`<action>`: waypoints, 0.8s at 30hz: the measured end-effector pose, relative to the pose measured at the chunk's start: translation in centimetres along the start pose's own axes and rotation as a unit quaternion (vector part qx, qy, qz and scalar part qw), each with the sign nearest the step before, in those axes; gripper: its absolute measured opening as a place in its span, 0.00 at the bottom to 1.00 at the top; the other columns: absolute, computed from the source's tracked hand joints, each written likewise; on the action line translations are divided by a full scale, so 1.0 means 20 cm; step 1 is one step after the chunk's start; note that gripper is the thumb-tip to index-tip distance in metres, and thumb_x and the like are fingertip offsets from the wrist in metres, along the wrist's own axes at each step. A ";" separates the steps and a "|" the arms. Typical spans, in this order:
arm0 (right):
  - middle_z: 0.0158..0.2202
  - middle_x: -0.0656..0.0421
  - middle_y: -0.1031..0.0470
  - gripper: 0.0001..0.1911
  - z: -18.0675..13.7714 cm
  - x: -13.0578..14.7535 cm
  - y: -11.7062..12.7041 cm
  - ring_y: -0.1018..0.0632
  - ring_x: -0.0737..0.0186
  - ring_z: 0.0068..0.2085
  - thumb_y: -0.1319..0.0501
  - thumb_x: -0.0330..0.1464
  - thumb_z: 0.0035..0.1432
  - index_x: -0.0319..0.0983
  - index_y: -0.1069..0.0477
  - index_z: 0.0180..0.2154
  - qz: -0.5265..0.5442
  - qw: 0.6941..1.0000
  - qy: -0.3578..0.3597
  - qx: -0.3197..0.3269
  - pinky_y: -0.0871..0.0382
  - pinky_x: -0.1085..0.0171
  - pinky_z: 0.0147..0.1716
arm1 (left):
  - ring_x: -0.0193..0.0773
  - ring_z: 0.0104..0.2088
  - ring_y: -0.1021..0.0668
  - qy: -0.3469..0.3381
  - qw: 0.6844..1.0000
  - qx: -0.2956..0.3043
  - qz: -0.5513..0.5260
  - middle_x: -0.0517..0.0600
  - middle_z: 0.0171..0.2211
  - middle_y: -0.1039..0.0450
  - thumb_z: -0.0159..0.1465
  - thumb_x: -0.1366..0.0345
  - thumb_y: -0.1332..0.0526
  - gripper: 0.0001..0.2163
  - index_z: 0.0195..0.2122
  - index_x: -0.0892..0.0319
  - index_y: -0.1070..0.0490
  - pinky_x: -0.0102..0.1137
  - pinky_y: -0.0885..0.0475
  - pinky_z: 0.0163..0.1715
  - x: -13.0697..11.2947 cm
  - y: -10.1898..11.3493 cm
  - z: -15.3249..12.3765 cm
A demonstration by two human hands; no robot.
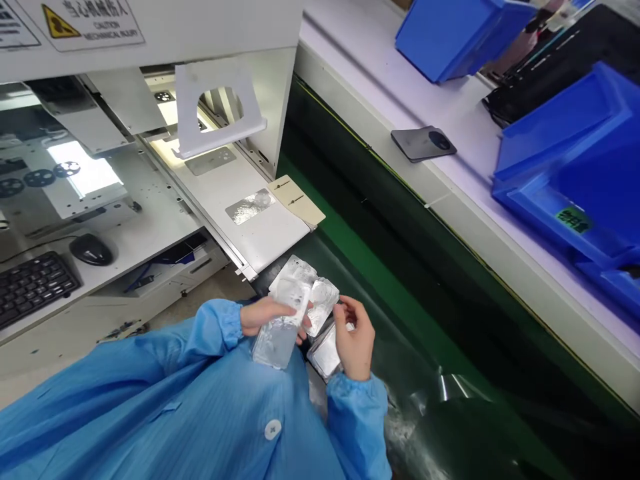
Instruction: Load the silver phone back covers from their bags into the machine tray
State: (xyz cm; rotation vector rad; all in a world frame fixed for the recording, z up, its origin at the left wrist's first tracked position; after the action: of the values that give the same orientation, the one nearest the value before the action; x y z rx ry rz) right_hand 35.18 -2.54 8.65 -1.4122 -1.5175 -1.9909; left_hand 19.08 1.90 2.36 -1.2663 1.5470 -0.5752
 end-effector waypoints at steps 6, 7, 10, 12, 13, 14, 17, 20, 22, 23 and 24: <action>0.30 0.58 0.26 0.14 0.13 0.14 -0.13 0.26 0.63 0.31 0.40 0.43 0.60 0.39 0.26 0.36 0.085 0.959 0.041 0.268 0.31 0.65 0.33 | 0.36 0.33 0.22 0.043 0.988 0.086 0.123 0.48 0.33 0.23 0.56 0.62 0.31 0.16 0.45 0.59 0.26 0.33 0.29 0.41 0.18 -0.01 -0.07; 0.28 0.59 0.26 0.14 0.14 0.18 -0.16 0.27 0.63 0.30 0.40 0.44 0.60 0.39 0.26 0.34 0.089 0.949 0.050 0.297 0.31 0.65 0.32 | 0.36 0.34 0.23 0.037 0.989 0.074 0.119 0.48 0.33 0.24 0.56 0.62 0.32 0.16 0.45 0.59 0.25 0.33 0.29 0.41 0.17 0.00 -0.08; 0.27 0.60 0.27 0.14 0.17 0.26 -0.25 0.28 0.64 0.29 0.37 0.44 0.57 0.40 0.26 0.34 0.060 0.935 0.091 0.336 0.33 0.66 0.31 | 0.36 0.34 0.22 0.029 0.994 0.043 0.093 0.49 0.34 0.24 0.54 0.63 0.32 0.16 0.44 0.60 0.26 0.34 0.28 0.41 0.11 0.05 -0.12; 0.26 0.61 0.27 0.14 0.22 0.29 -0.33 0.28 0.64 0.29 0.39 0.44 0.59 0.40 0.25 0.33 -0.005 0.929 0.126 0.347 0.34 0.67 0.31 | 0.37 0.33 0.22 0.025 0.996 0.020 0.080 0.51 0.35 0.23 0.53 0.64 0.31 0.17 0.43 0.61 0.26 0.34 0.28 0.40 0.06 0.10 -0.14; 0.26 0.61 0.27 0.14 0.26 0.29 -0.38 0.28 0.64 0.28 0.40 0.44 0.59 0.40 0.25 0.33 -0.039 0.928 0.142 0.342 0.35 0.67 0.30 | 0.37 0.32 0.21 0.024 0.997 0.003 0.070 0.52 0.35 0.23 0.52 0.64 0.32 0.17 0.43 0.62 0.26 0.35 0.27 0.39 0.04 0.14 -0.16; 0.25 0.61 0.27 0.14 0.33 0.29 -0.43 0.28 0.64 0.28 0.41 0.43 0.60 0.40 0.25 0.33 -0.065 0.930 0.154 0.326 0.36 0.67 0.30 | 0.38 0.31 0.21 0.024 0.998 -0.017 0.057 0.52 0.35 0.23 0.52 0.65 0.32 0.17 0.43 0.62 0.26 0.35 0.27 0.38 0.01 0.18 -0.18; 0.28 0.59 0.24 0.15 0.61 0.25 -0.61 0.27 0.62 0.29 0.42 0.42 0.59 0.39 0.24 0.36 -0.087 0.961 0.143 0.221 0.36 0.66 0.32 | 0.40 0.30 0.21 0.012 0.996 -0.092 0.009 0.53 0.34 0.23 0.52 0.67 0.35 0.17 0.44 0.64 0.27 0.37 0.26 0.36 -0.06 0.34 -0.26; 0.33 0.52 0.22 0.18 0.88 0.18 -0.80 0.25 0.57 0.33 0.45 0.42 0.61 0.35 0.25 0.41 -0.116 0.980 0.096 0.126 0.35 0.62 0.36 | 0.41 0.31 0.22 -0.006 0.983 -0.181 -0.023 0.52 0.33 0.23 0.53 0.69 0.39 0.16 0.44 0.65 0.28 0.37 0.27 0.37 -0.09 0.52 -0.40; 0.39 0.46 0.23 0.21 0.98 0.16 -0.90 0.26 0.51 0.40 0.46 0.42 0.62 0.33 0.26 0.46 -0.174 0.975 0.110 0.088 0.35 0.57 0.41 | 0.41 0.31 0.22 -0.006 0.973 -0.228 -0.033 0.52 0.32 0.23 0.53 0.69 0.40 0.16 0.44 0.64 0.28 0.37 0.27 0.37 -0.09 0.61 -0.50; 0.44 0.43 0.25 0.23 0.99 0.17 -0.94 0.27 0.48 0.44 0.46 0.42 0.62 0.32 0.27 0.49 -0.201 0.969 0.130 0.063 0.36 0.54 0.44 | 0.41 0.32 0.22 -0.007 0.969 -0.244 -0.038 0.52 0.32 0.23 0.53 0.68 0.40 0.16 0.43 0.64 0.27 0.36 0.27 0.38 -0.08 0.65 -0.55; 0.48 0.42 0.27 0.25 0.99 0.19 -0.97 0.29 0.45 0.47 0.46 0.42 0.63 0.32 0.29 0.52 -0.220 0.963 0.154 0.037 0.38 0.52 0.47 | 0.41 0.32 0.22 -0.011 0.966 -0.255 -0.046 0.52 0.33 0.23 0.53 0.68 0.40 0.16 0.43 0.63 0.27 0.36 0.27 0.38 -0.07 0.68 -0.59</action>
State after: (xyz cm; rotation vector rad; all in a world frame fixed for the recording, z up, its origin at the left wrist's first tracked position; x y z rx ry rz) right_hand 30.27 23.59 -0.19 -0.7298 -1.8452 -2.2356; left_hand 2.60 5.01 -4.02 -1.7291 1.6853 -0.2184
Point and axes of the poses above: each hand's wrist, its own z-axis towards the middle knuckle, its own y-axis out of the back of the hand, x = y × z, the point moved 6 cm from there along z, towards the middle knuckle
